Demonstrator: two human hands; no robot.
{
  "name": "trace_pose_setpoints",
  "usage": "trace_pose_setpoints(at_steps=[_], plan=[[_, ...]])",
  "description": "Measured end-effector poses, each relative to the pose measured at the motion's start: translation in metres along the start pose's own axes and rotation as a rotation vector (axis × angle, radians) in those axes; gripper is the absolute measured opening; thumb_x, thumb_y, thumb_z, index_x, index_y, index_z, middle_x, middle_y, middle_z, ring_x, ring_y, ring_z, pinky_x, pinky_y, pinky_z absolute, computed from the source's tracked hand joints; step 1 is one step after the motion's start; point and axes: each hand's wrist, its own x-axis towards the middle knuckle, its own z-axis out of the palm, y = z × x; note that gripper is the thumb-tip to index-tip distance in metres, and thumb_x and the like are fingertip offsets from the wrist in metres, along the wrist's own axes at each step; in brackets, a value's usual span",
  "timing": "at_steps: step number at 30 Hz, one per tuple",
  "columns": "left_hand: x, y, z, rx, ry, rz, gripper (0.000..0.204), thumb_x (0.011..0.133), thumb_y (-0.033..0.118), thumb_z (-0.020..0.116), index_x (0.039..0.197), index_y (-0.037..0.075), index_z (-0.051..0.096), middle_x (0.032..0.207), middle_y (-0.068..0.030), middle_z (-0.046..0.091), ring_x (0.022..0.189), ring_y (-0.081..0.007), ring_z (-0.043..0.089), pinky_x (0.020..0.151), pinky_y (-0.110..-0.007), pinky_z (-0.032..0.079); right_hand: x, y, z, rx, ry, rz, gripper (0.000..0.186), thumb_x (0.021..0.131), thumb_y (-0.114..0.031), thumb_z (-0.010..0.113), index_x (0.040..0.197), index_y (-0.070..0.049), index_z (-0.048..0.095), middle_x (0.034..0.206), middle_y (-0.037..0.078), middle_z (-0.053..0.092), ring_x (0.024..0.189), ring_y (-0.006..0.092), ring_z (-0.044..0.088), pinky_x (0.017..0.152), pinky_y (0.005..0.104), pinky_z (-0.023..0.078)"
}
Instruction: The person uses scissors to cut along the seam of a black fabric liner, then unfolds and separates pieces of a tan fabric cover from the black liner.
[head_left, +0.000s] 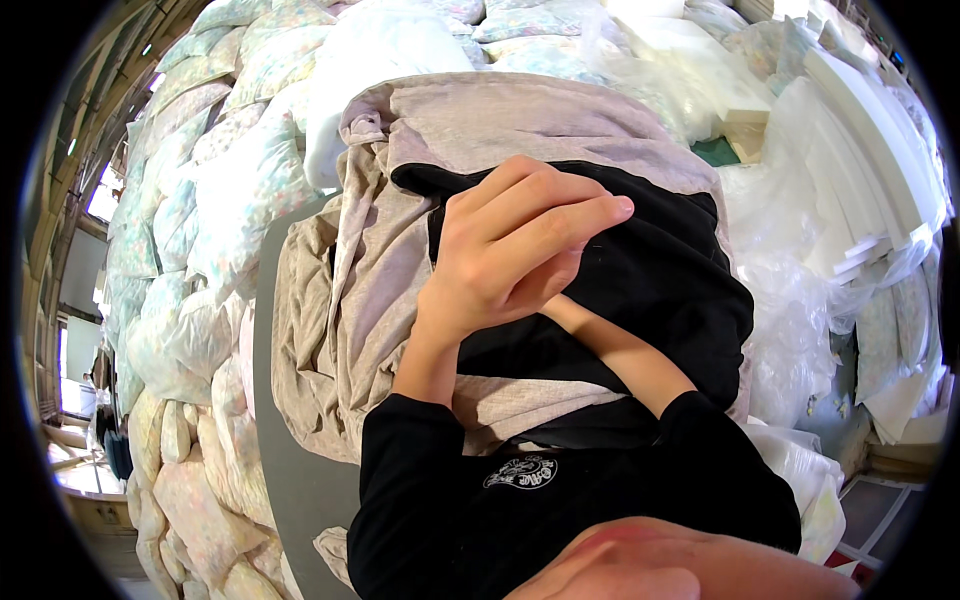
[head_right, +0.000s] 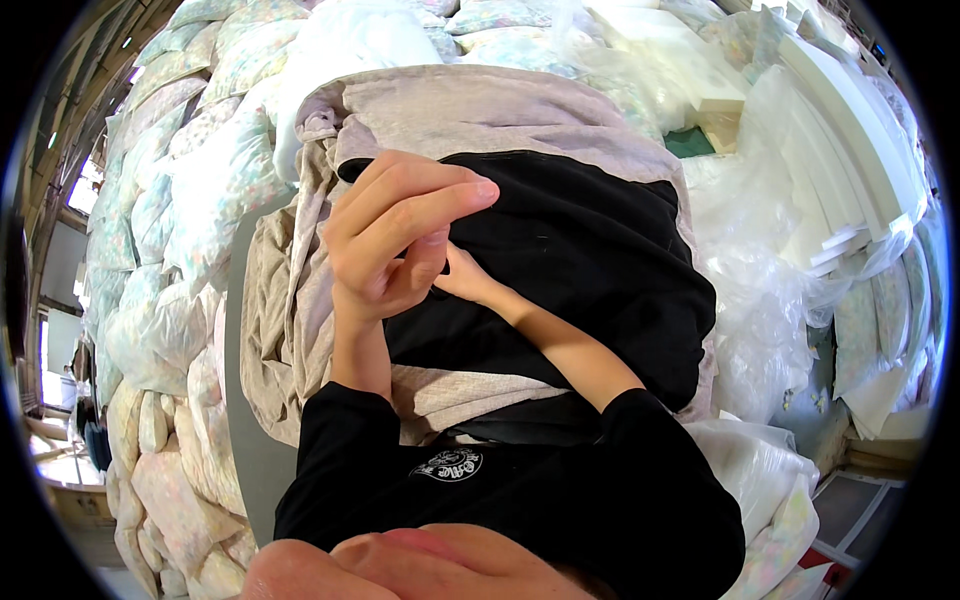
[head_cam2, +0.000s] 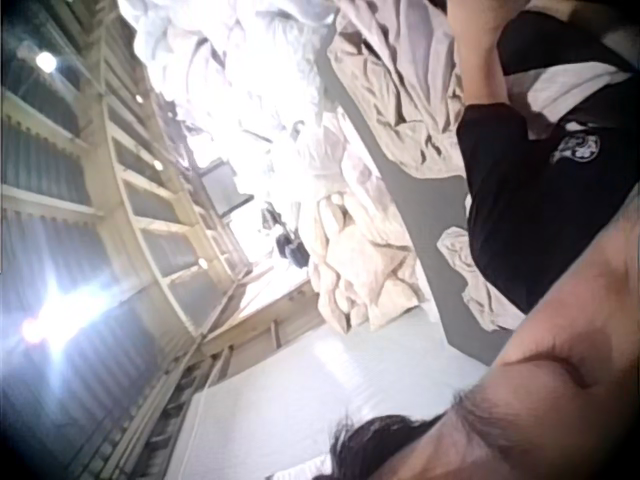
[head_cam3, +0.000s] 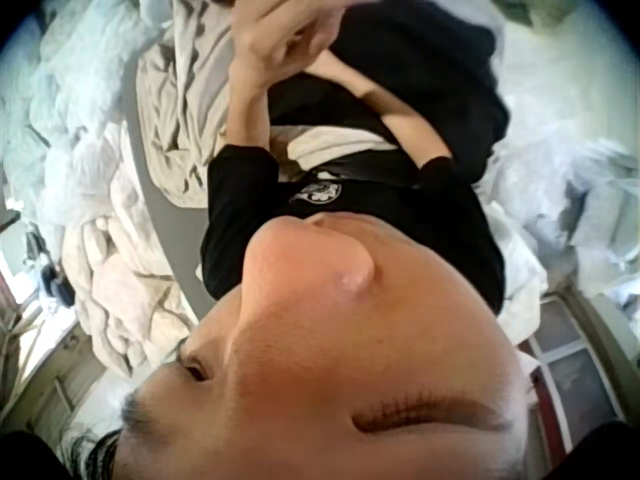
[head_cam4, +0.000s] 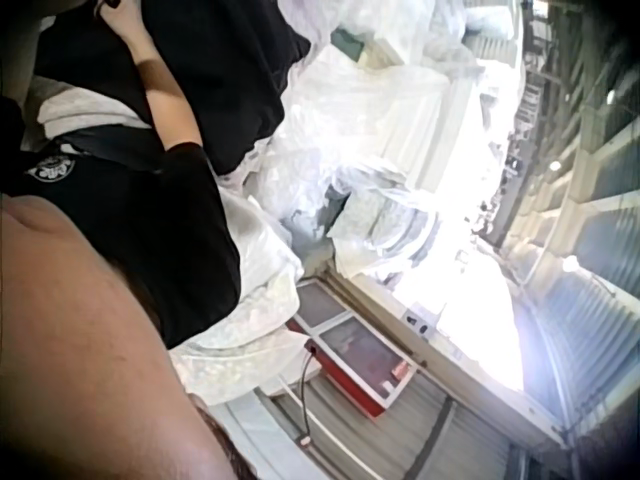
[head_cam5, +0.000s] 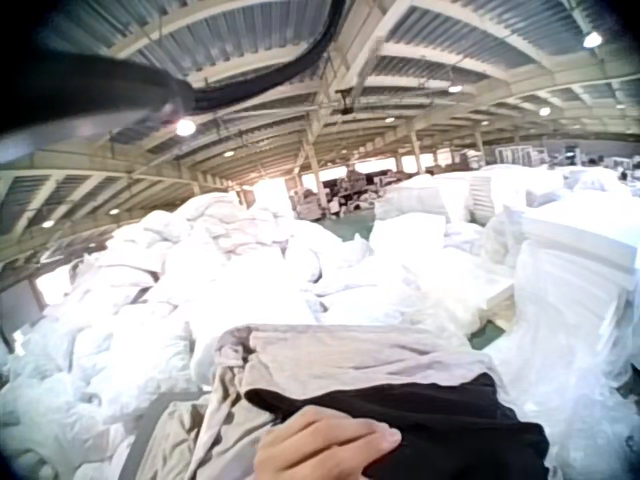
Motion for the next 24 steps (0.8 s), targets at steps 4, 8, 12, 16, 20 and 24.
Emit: trace_pose_setpoints(at_steps=[4, 8, 12, 16, 20, 24], plan=[[0.000, 0.000, 0.001, -0.031, 0.001, -0.009, 0.044, 0.059, -0.005, 0.067, 0.102, 0.008, 0.071, 0.088, -0.0025, 0.067, 0.070, -0.0193, 0.059, 0.056, -0.028, 0.048, 0.000, -0.012, 0.002, 0.058, -0.009, 0.001, 0.058, 0.092, -0.020, 0.065, 0.142, -0.004, 0.042, 0.133, 0.018, 0.056, 0.129, 0.0261, 0.051, 0.102, 0.0370, 0.043], [0.001, 0.003, 0.001, -0.082, -0.010, -0.025, 0.042, 0.060, -0.004, 0.067, 0.101, 0.007, 0.071, 0.088, -0.0030, 0.066, 0.070, -0.0197, 0.059, 0.057, -0.028, 0.049, 0.000, -0.021, 0.003, 0.060, -0.018, 0.013, 0.052, 0.090, -0.017, 0.066, 0.135, -0.004, 0.043, 0.124, 0.015, 0.055, 0.120, 0.0228, 0.051, 0.097, 0.0348, 0.043], [0.000, 0.005, 0.001, -0.128, -0.023, -0.045, 0.041, 0.062, -0.004, 0.067, 0.101, 0.007, 0.071, 0.088, -0.0034, 0.066, 0.071, -0.0204, 0.060, 0.057, -0.029, 0.049, -0.003, -0.020, 0.003, 0.067, -0.024, 0.032, 0.047, 0.089, -0.014, 0.067, 0.128, -0.004, 0.044, 0.115, 0.012, 0.055, 0.110, 0.0194, 0.050, 0.092, 0.0326, 0.043], [-0.001, 0.005, 0.000, -0.144, -0.034, -0.061, 0.040, 0.063, -0.004, 0.068, 0.101, 0.007, 0.071, 0.088, -0.0037, 0.066, 0.071, -0.0208, 0.060, 0.058, -0.029, 0.049, -0.005, -0.012, 0.002, 0.072, -0.028, 0.055, 0.041, 0.087, -0.011, 0.067, 0.121, -0.003, 0.046, 0.106, 0.008, 0.054, 0.100, 0.0161, 0.049, 0.087, 0.0304, 0.044], [0.010, 0.021, 0.004, -0.245, -0.083, -0.145, 0.035, 0.068, -0.002, 0.068, 0.102, 0.007, 0.070, 0.084, -0.0040, 0.064, 0.072, -0.0208, 0.060, 0.058, -0.030, 0.049, -0.003, 0.002, 0.002, 0.099, -0.009, 0.114, 0.036, 0.085, -0.008, 0.068, 0.114, -0.003, 0.047, 0.097, 0.005, 0.053, 0.091, 0.0128, 0.048, 0.082, 0.0282, 0.044], [0.030, 0.067, 0.014, -0.527, -0.158, -0.221, 0.025, 0.076, 0.007, 0.068, 0.101, 0.007, 0.066, 0.076, -0.0038, 0.054, 0.065, -0.0202, 0.056, 0.052, -0.033, 0.047, -0.001, 0.024, 0.004, 0.210, 0.026, 0.353, 0.031, 0.084, -0.005, 0.069, 0.107, -0.003, 0.048, 0.088, 0.002, 0.052, 0.081, 0.0094, 0.048, 0.076, 0.0260, 0.044]])
